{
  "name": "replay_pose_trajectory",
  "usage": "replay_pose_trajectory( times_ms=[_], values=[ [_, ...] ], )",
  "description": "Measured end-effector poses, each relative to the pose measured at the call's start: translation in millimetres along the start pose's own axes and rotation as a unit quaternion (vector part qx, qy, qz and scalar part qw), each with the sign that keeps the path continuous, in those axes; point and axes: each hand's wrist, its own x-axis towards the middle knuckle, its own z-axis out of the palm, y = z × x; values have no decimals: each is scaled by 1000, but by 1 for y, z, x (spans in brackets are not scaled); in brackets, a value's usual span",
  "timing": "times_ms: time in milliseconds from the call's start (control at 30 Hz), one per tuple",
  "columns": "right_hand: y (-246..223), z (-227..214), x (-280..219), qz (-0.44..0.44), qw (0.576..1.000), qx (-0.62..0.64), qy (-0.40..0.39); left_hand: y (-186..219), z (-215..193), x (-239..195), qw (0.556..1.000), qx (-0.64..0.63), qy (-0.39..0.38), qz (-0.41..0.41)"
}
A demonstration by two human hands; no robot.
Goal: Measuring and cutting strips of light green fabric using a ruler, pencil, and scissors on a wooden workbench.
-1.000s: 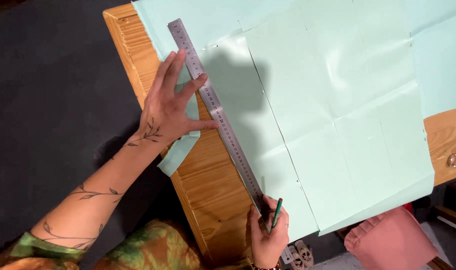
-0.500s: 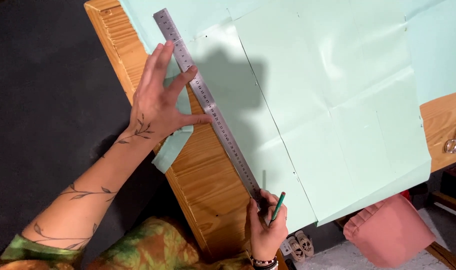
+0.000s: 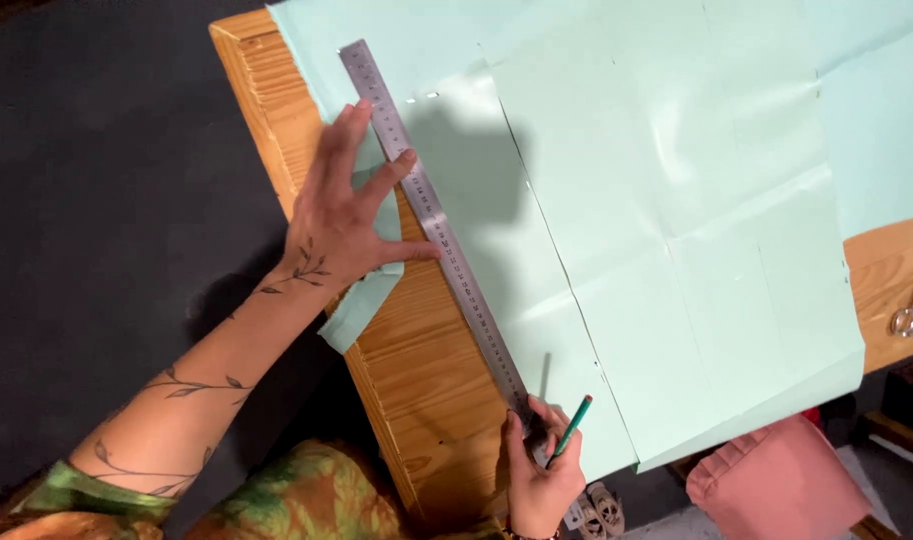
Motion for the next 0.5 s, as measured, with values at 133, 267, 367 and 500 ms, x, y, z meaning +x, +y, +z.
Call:
replay_pose_trajectory(
  times_ms=[133, 267, 367, 500],
  values=[
    [-1, 7, -2, 16, 999, 26, 39, -2, 1, 1, 1000, -23, -12, -12],
    [-10, 5, -2, 32, 997, 55, 47, 2, -3, 1, 999, -37, -24, -29],
    [-4, 6, -3, 18, 998, -23, 50, 11, -14, 5, 998, -8, -20, -59],
    [57, 25, 0, -13, 996, 62, 63, 10, -11, 3, 996, -5, -42, -84]
  ],
)
